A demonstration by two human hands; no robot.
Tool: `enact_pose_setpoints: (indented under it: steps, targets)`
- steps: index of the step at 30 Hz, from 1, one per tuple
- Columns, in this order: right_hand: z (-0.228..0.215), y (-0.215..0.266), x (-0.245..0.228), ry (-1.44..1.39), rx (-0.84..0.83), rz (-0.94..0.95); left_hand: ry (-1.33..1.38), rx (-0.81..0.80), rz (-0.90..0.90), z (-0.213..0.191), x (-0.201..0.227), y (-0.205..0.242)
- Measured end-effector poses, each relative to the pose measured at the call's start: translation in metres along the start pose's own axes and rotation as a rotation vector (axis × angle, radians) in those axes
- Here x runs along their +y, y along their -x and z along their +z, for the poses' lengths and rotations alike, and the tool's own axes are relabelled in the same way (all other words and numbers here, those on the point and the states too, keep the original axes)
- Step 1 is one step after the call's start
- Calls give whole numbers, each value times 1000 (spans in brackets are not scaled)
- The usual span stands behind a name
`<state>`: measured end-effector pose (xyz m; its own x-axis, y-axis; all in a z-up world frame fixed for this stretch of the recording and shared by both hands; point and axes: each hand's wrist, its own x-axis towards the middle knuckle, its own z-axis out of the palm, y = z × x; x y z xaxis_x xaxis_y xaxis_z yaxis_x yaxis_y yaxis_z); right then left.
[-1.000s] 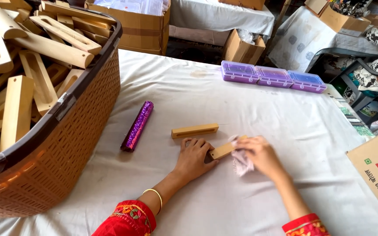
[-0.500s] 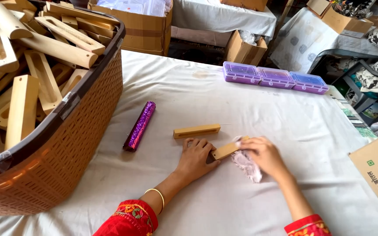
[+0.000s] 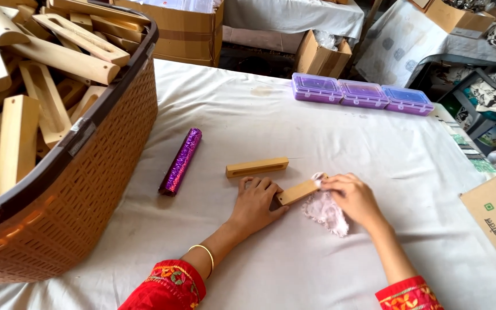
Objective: The recorder cleans wooden blocks with a cloth and then wraps them in decorative red foil paper.
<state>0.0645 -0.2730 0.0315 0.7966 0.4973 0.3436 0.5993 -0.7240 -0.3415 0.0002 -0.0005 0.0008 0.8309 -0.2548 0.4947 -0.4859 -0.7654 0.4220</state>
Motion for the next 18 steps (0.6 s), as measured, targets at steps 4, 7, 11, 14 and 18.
enact_pose_setpoints:
  steps: [4,7,11,14,18]
  targets:
    - [-1,4,-21,42,81,53,-17,-38,-35,-6,4,-2]
    - [5,2,-69,-76,18,-130,-15,-43,-55,-4,2,-1]
    - [0,-1,-52,-97,-99,-99,-12,-12,-14,-2,0,2]
    - [-4,0,-3,-26,5,-21,-14,5,-5,-4,3,0]
    - [9,2,-9,160,11,41,-27,-25,-30,-4,2,0]
